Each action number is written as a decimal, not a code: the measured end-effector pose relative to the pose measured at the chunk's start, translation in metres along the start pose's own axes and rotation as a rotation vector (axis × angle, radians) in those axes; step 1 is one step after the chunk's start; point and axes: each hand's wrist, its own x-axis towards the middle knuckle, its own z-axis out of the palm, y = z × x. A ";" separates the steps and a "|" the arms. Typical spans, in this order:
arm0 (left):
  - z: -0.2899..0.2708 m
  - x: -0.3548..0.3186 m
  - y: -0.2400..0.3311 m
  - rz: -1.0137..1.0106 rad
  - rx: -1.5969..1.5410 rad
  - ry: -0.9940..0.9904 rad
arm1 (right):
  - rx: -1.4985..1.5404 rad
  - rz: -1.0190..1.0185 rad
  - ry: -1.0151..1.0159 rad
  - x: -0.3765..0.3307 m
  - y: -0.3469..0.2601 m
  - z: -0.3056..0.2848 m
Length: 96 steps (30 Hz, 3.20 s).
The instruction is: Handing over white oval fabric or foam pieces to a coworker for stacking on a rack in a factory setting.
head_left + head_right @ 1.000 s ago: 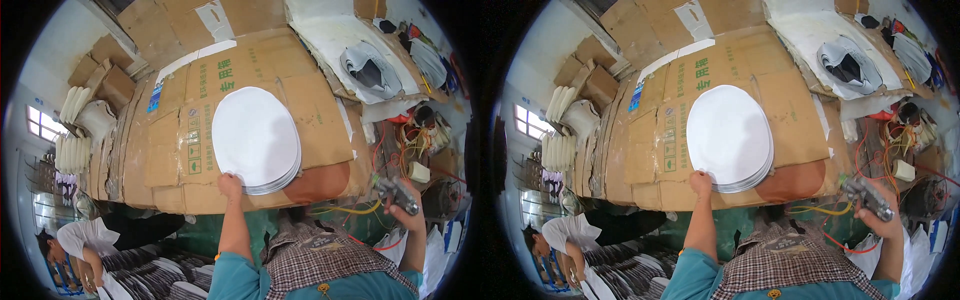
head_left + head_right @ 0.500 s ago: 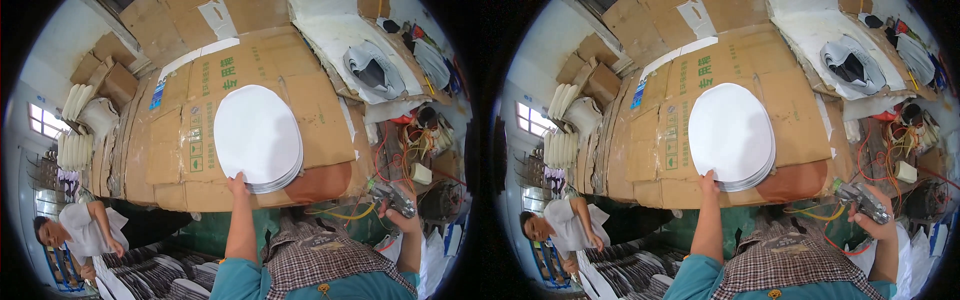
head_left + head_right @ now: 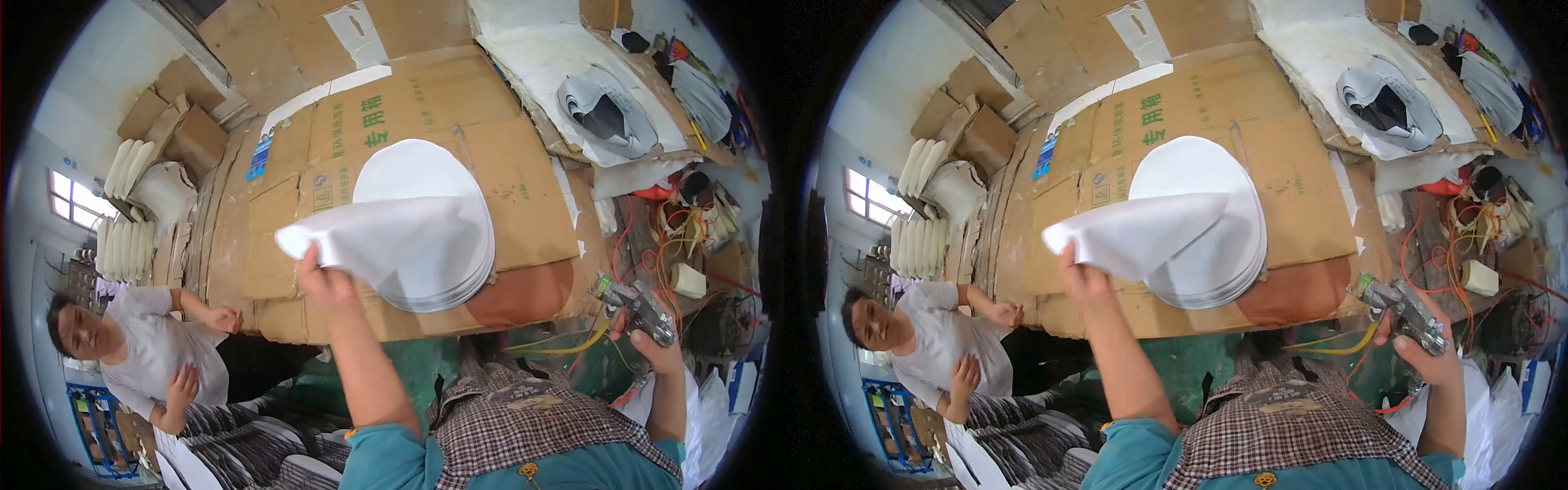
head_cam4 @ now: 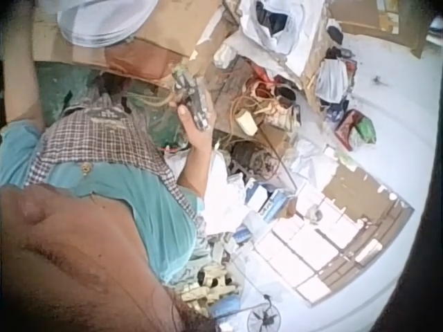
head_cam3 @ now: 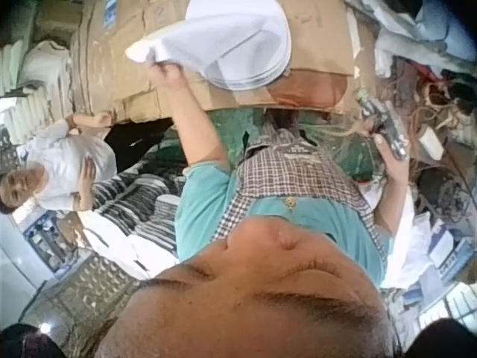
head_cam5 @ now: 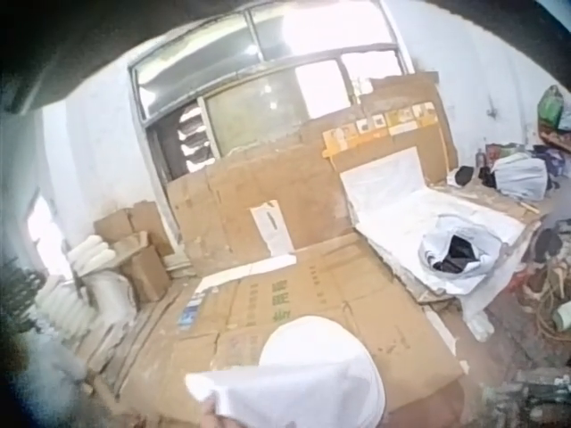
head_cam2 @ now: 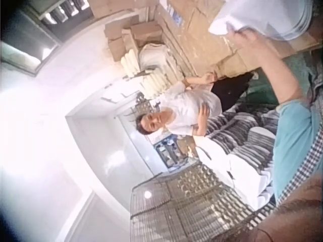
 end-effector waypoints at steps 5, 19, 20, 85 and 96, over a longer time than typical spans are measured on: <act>-0.008 -0.032 0.101 0.184 0.049 0.117 | -0.066 0.069 -0.092 -0.009 -0.007 0.005; -0.051 -0.087 0.161 0.441 -0.054 0.315 | -0.065 0.118 -0.226 -0.029 -0.005 0.022; -0.054 -0.086 0.160 0.466 -0.097 0.353 | -0.046 0.074 -0.176 -0.026 -0.001 0.027; -0.144 -0.007 -0.111 -0.040 1.632 0.356 | -0.090 -0.026 0.084 -0.005 -0.017 -0.008; -0.144 -0.007 -0.152 -0.203 0.709 0.582 | -0.026 -0.006 0.030 -0.002 -0.002 -0.009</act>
